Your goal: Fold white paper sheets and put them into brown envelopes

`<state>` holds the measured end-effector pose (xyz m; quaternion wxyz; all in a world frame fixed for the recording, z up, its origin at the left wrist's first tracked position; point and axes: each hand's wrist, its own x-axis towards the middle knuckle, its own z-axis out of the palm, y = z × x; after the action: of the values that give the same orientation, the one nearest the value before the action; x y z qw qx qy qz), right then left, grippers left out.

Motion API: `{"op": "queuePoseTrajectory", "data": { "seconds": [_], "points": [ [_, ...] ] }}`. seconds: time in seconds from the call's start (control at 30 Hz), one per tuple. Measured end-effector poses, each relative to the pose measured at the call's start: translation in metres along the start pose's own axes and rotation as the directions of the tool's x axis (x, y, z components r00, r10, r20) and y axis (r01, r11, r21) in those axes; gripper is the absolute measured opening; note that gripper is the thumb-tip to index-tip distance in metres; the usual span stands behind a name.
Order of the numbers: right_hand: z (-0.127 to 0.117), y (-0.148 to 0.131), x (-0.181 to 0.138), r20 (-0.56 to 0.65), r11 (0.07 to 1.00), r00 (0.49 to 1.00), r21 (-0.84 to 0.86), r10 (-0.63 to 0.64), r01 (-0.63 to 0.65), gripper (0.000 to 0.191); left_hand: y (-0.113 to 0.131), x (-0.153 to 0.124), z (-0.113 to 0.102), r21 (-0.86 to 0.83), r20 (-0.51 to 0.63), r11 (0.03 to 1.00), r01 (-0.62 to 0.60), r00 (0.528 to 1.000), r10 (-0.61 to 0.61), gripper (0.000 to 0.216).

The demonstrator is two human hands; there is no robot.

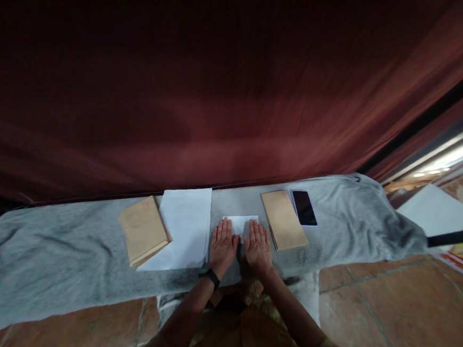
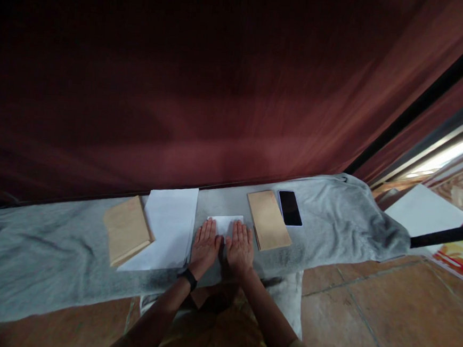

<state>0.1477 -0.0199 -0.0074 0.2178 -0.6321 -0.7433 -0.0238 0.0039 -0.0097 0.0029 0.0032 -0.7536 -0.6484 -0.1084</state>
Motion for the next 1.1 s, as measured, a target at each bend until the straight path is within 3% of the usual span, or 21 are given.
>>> {"op": "queuePoseTrajectory", "data": {
  "seconds": [0.17,0.43,0.6,0.83,0.97,1.1],
  "points": [
    [0.007,-0.011,0.025,0.085,0.994,0.991,0.059,-0.099,0.094,0.052,0.001,0.001,-0.001,-0.001,0.027,1.0,0.02,0.999,-0.02,0.058],
    [0.015,0.02,0.024,0.003,1.0,1.0,-0.012,0.016,-0.016,0.061,0.003,0.001,-0.002,-0.054,0.009,0.998,0.04,0.999,-0.039,0.06],
    [0.019,0.023,0.023,-0.026,0.999,0.999,-0.007,0.043,-0.043,0.063,-0.002,0.005,-0.005,-0.162,0.003,0.984,0.069,0.998,-0.07,0.055],
    [0.02,0.021,0.023,-0.03,0.998,0.998,-0.022,0.055,-0.056,0.064,-0.014,0.056,-0.02,-0.268,0.135,0.925,0.271,0.961,-0.243,0.046],
    [0.019,0.021,0.023,-0.034,0.999,0.998,-0.025,0.046,-0.047,0.062,-0.021,0.083,-0.021,-0.257,0.175,0.909,0.328,0.941,-0.29,0.032],
    [0.018,0.021,0.025,-0.026,0.998,0.998,-0.02,0.054,-0.054,0.062,-0.019,0.089,-0.023,-0.259,0.186,0.909,0.327,0.94,-0.285,0.021]
  ]
}}
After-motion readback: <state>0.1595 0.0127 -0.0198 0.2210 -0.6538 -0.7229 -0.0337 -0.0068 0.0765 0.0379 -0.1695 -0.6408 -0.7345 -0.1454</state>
